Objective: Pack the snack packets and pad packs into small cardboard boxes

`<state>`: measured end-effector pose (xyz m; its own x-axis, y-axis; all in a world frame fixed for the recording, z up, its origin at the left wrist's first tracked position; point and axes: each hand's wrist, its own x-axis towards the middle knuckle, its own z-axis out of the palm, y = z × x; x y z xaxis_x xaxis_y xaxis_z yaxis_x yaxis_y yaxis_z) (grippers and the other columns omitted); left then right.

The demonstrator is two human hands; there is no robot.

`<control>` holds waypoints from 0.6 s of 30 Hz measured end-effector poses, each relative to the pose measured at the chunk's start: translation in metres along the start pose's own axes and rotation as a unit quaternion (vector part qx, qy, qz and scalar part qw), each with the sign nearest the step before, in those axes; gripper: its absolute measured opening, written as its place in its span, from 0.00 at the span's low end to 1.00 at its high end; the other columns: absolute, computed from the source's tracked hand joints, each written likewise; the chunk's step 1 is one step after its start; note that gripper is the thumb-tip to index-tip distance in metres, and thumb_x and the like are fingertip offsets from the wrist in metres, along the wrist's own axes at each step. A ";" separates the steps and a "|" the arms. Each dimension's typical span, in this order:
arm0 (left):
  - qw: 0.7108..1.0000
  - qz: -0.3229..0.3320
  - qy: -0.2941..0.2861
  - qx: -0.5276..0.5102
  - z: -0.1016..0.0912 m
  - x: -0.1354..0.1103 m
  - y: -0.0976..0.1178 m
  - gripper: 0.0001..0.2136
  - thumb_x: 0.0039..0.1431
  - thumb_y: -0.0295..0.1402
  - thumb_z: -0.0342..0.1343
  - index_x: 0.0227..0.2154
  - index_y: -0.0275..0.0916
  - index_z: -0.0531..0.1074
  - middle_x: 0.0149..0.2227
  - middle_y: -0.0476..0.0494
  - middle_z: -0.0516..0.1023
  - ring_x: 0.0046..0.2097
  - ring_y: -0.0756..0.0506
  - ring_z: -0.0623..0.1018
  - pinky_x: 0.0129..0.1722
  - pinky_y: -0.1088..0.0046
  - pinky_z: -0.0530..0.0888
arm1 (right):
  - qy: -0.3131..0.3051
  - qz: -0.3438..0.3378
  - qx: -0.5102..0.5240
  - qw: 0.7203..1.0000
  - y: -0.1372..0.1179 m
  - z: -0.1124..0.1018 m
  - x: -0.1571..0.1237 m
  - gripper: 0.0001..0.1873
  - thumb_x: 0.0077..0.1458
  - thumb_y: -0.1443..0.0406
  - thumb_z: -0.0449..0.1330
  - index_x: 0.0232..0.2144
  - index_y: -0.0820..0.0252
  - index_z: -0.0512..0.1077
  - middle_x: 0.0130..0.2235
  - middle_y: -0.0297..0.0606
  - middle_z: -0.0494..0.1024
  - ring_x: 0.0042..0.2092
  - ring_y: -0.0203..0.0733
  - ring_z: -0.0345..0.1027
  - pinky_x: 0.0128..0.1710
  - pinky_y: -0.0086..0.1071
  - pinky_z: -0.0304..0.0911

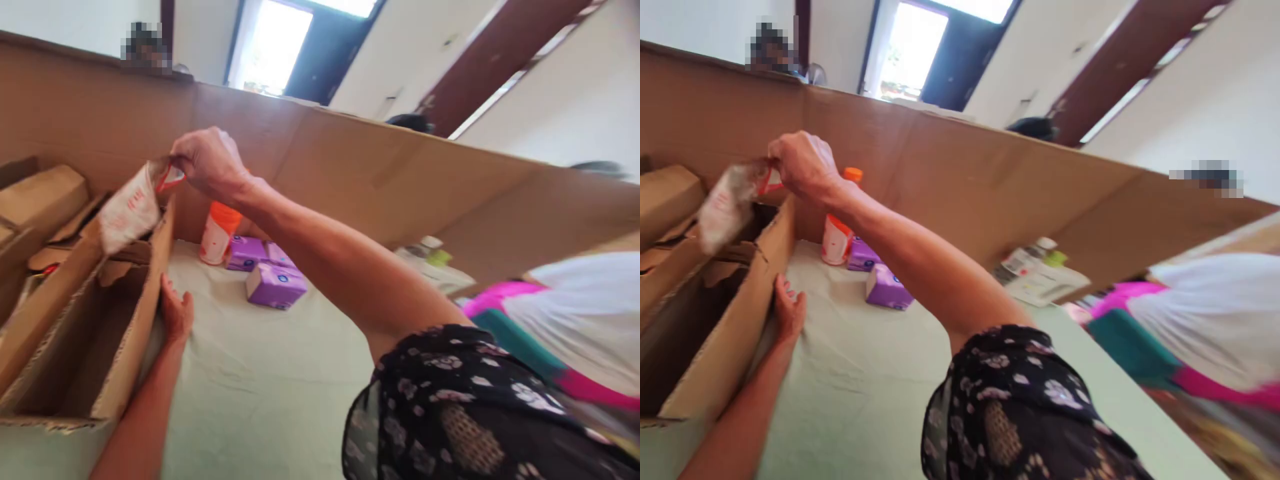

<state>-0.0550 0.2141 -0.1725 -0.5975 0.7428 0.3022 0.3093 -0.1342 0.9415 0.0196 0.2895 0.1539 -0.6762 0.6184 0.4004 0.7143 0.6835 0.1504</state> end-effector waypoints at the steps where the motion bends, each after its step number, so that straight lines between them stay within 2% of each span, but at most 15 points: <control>1: 1.000 0.000 0.000 -0.006 0.001 0.003 0.000 0.21 0.67 0.39 0.58 0.59 0.39 0.67 0.60 0.36 0.70 0.56 0.38 0.75 0.54 0.51 0.76 | 0.031 0.033 -0.002 0.999 0.011 -0.014 -0.019 0.17 0.69 0.64 0.47 0.46 0.62 0.76 0.46 0.43 0.79 0.51 0.47 0.70 0.48 0.34 0.62; 3: 1.000 0.002 -0.001 -0.016 0.003 0.008 -0.001 0.21 0.67 0.39 0.58 0.59 0.39 0.67 0.60 0.36 0.70 0.56 0.38 0.75 0.54 0.51 0.76 | 0.067 0.090 -0.007 0.994 0.032 -0.037 -0.063 0.15 0.68 0.62 0.50 0.40 0.59 0.76 0.40 0.39 0.80 0.45 0.43 0.70 0.45 0.31 0.61; 5: 1.000 0.007 0.001 -0.024 0.005 0.013 -0.001 0.21 0.67 0.39 0.59 0.59 0.39 0.67 0.59 0.37 0.71 0.55 0.38 0.76 0.54 0.51 0.76 | 0.057 0.134 -0.025 0.989 0.050 -0.047 -0.110 0.15 0.66 0.62 0.52 0.34 0.59 0.77 0.36 0.38 0.79 0.39 0.41 0.70 0.39 0.31 0.60; 7: 1.000 0.011 0.007 -0.027 0.005 0.016 -0.002 0.21 0.67 0.39 0.59 0.59 0.39 0.67 0.59 0.37 0.71 0.55 0.38 0.76 0.53 0.52 0.76 | 0.012 0.174 -0.051 0.983 0.068 -0.043 -0.152 0.15 0.64 0.63 0.52 0.31 0.60 0.77 0.34 0.38 0.80 0.36 0.42 0.70 0.35 0.32 0.57; 9: 0.999 0.015 0.012 -0.025 0.004 0.019 -0.003 0.21 0.67 0.39 0.59 0.59 0.38 0.67 0.59 0.37 0.71 0.55 0.39 0.76 0.53 0.52 0.77 | -0.057 0.220 -0.085 0.970 0.087 -0.032 -0.184 0.16 0.62 0.64 0.52 0.33 0.59 0.80 0.36 0.37 0.82 0.38 0.43 0.73 0.34 0.32 0.56; 12: 0.999 0.019 0.020 -0.018 0.002 0.021 -0.002 0.20 0.67 0.39 0.59 0.58 0.38 0.68 0.58 0.37 0.72 0.54 0.39 0.76 0.52 0.53 0.77 | -0.124 0.289 -0.122 0.941 0.119 -0.013 -0.212 0.19 0.62 0.64 0.50 0.41 0.55 0.82 0.43 0.39 0.84 0.43 0.46 0.75 0.35 0.32 0.57; 18: 1.000 0.021 0.018 -0.003 -0.003 0.024 0.002 0.20 0.67 0.39 0.59 0.57 0.38 0.68 0.56 0.38 0.73 0.52 0.40 0.77 0.51 0.54 0.78 | -0.136 0.371 -0.126 0.910 0.173 0.008 -0.241 0.22 0.62 0.65 0.49 0.45 0.57 0.82 0.46 0.49 0.84 0.47 0.53 0.77 0.38 0.35 0.63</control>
<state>-0.0709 0.2298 -0.1633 -0.6104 0.7120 0.3471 0.3306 -0.1692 0.9285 0.3042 0.2622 0.0761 0.0135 0.9702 0.2421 0.9879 -0.0503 0.1467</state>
